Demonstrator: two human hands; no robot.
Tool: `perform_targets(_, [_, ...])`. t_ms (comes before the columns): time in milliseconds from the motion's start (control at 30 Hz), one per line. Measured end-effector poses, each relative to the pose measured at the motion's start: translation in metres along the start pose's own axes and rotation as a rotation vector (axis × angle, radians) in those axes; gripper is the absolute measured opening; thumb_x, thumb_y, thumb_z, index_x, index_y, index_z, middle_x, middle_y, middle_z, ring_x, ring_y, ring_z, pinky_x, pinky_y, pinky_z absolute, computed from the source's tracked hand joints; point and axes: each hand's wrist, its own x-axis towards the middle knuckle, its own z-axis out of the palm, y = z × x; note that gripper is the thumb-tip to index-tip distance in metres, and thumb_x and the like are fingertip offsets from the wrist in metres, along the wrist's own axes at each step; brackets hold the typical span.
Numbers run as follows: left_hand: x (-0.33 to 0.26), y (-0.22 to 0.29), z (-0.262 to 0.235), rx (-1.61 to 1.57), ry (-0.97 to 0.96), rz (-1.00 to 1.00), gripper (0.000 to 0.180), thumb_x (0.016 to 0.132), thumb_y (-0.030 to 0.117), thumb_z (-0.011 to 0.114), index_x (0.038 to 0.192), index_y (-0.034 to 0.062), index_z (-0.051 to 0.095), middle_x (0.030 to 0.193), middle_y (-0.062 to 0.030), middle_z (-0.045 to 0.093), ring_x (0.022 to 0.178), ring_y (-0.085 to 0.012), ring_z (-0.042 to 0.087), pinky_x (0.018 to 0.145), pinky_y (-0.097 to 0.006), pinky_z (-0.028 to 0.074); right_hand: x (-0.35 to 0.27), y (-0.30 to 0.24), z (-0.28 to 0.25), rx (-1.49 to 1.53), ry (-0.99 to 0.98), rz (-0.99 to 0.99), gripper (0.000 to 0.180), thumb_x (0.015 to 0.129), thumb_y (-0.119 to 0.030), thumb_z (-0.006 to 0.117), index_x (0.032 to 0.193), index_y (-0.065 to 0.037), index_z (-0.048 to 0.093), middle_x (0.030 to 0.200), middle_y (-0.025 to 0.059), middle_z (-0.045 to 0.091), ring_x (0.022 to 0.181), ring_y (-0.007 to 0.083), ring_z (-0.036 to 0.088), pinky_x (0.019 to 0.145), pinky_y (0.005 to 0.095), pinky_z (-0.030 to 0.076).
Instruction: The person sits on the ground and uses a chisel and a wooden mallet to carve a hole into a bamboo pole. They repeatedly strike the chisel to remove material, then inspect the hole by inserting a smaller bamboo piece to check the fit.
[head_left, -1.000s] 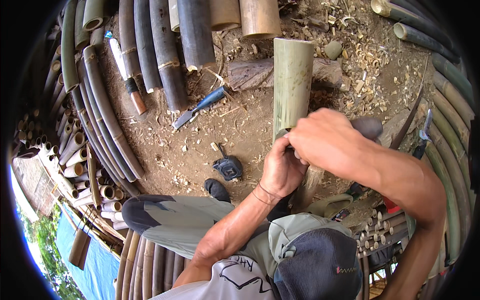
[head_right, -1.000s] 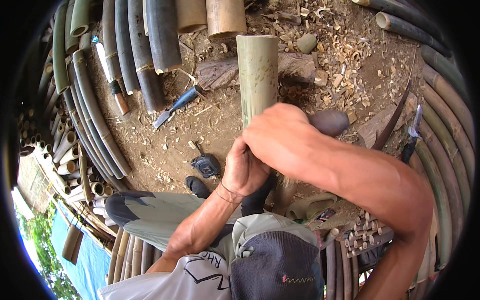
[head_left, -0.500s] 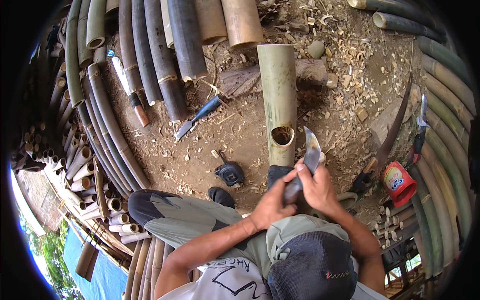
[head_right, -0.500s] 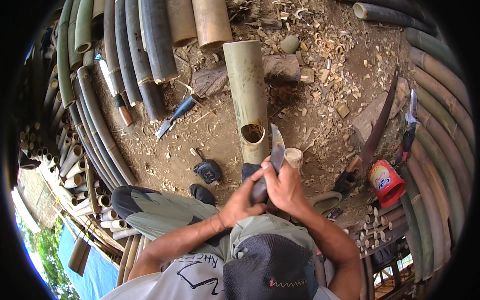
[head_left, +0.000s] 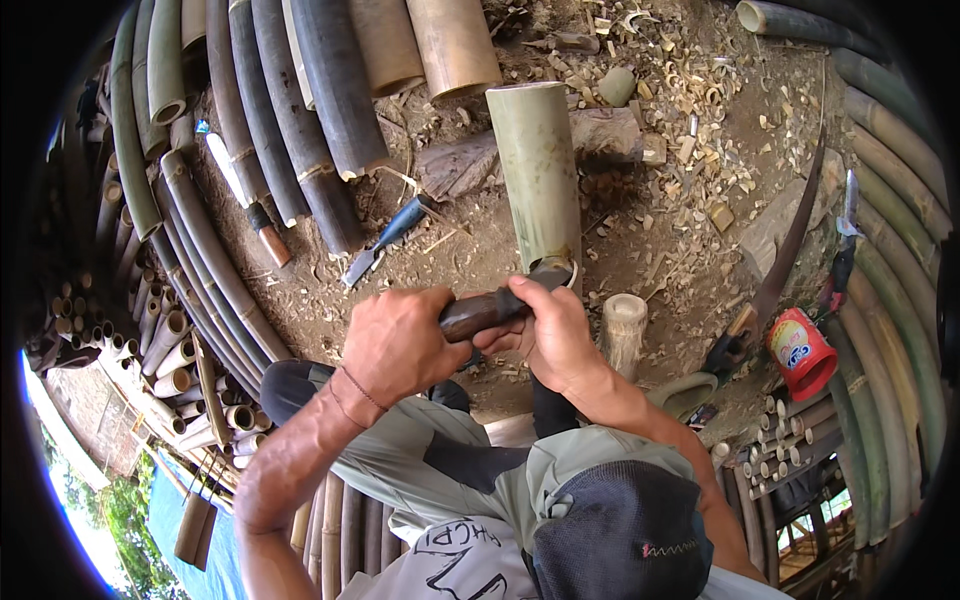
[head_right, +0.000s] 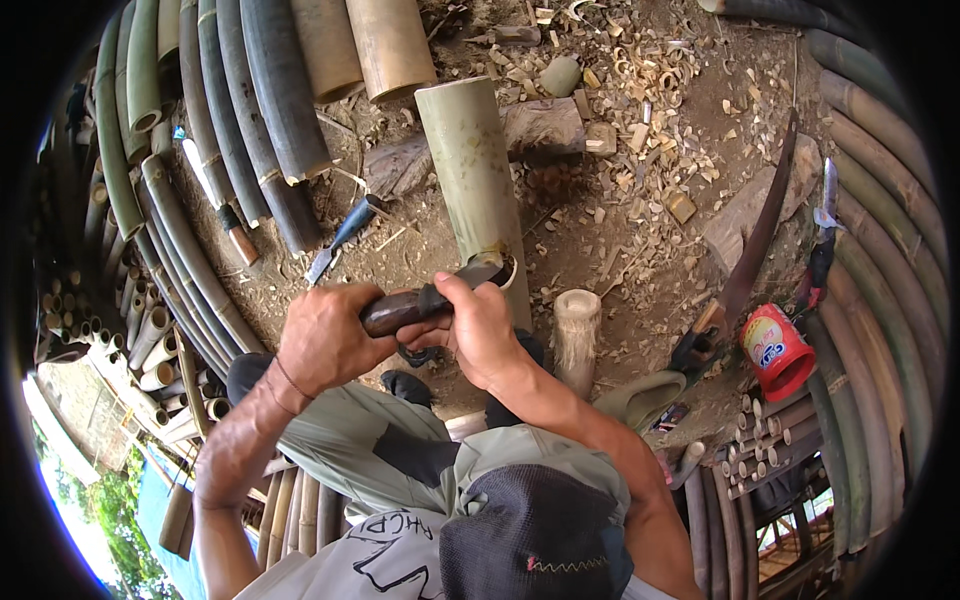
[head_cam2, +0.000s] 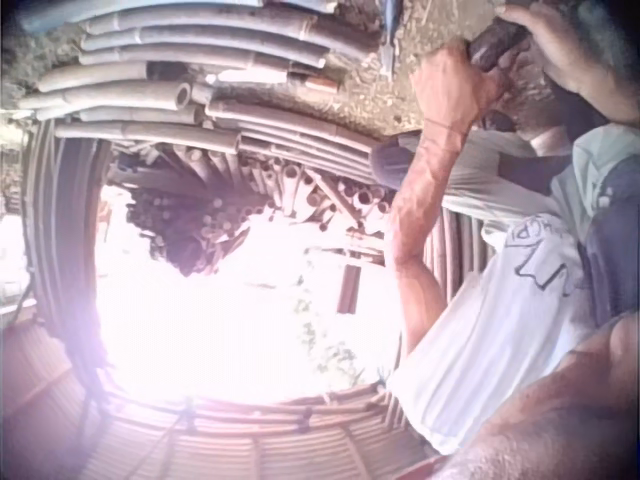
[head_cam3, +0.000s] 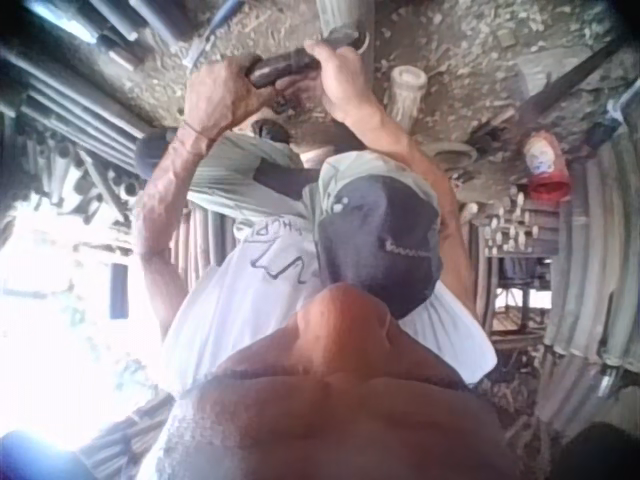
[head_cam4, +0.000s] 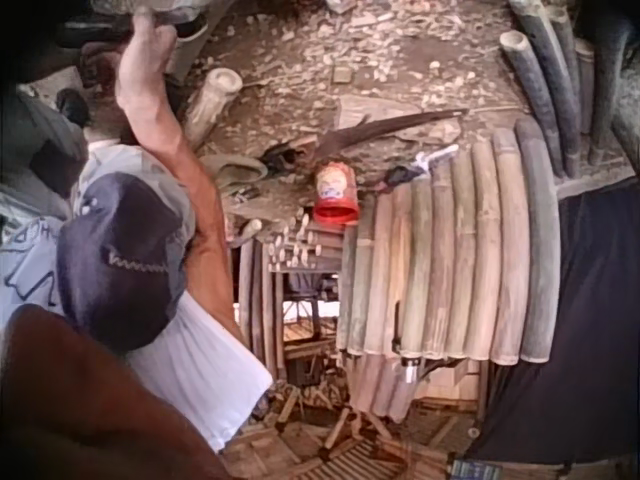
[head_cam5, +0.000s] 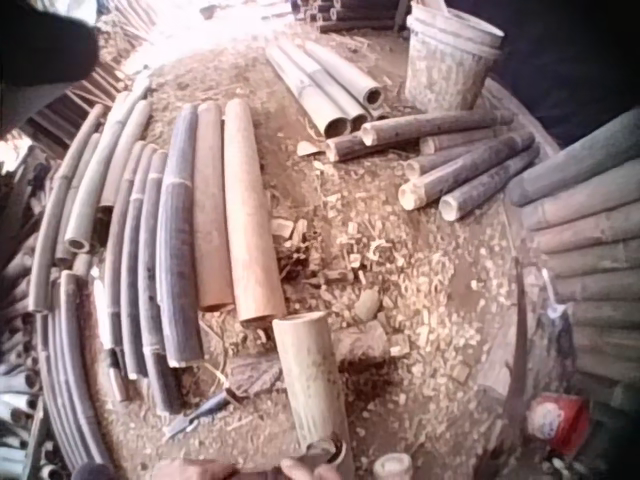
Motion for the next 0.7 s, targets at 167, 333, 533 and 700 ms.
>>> perform_targets(167, [0.039,0.062,-0.059,0.372,-0.171,0.209,0.019,0.076,0.027,0.073,0.075,0.0085,0.071,0.074,-0.0112,0.07,0.07,-0.0279,0.071,0.062,-0.039,0.056,-0.001,0.001,-0.03,0.474,-0.178,-0.134,0.033,0.104,-0.026,0.04,0.117,-0.002,0.057,0.101,0.0192,0.071,0.074,0.0282,0.072,0.066,0.0373,0.062])
perform_targets(333, [0.06,0.127,-0.058,0.754,-0.201,0.498,0.017,0.082,0.023,0.07,0.07,0.0113,0.072,0.075,-0.0054,0.072,0.071,-0.0209,0.072,0.058,-0.032,0.053,-0.022,-0.012,-0.016,0.591,0.05,-0.054,0.044,0.106,-0.035,0.033,0.129,-0.004,0.053,0.115,0.013,0.07,0.09,0.0242,0.073,0.075,0.037,0.062])
perform_targets(533, [0.043,0.047,-0.058,0.502,-0.278,0.495,0.011,0.079,0.022,0.073,0.085,0.0122,0.069,0.076,-0.004,0.068,0.074,-0.0213,0.07,0.06,-0.037,0.053,-0.008,0.031,-0.045,0.514,-0.355,0.076,0.037,0.104,-0.033,0.047,0.127,-0.005,0.054,0.103,0.0101,0.072,0.078,0.024,0.072,0.07,0.0355,0.061])
perform_targets(700, [0.026,-0.047,0.018,0.013,-0.226,0.404,0.021,0.073,0.022,0.072,0.091,0.0128,0.067,0.076,-0.0081,0.069,0.072,-0.0302,0.07,0.065,-0.044,0.056,-0.015,0.028,-0.042,0.19,-0.026,0.252,0.026,0.099,-0.022,0.06,0.11,0.001,0.064,0.09,0.0081,0.068,0.064,0.0189,0.067,0.06,0.0333,0.056])
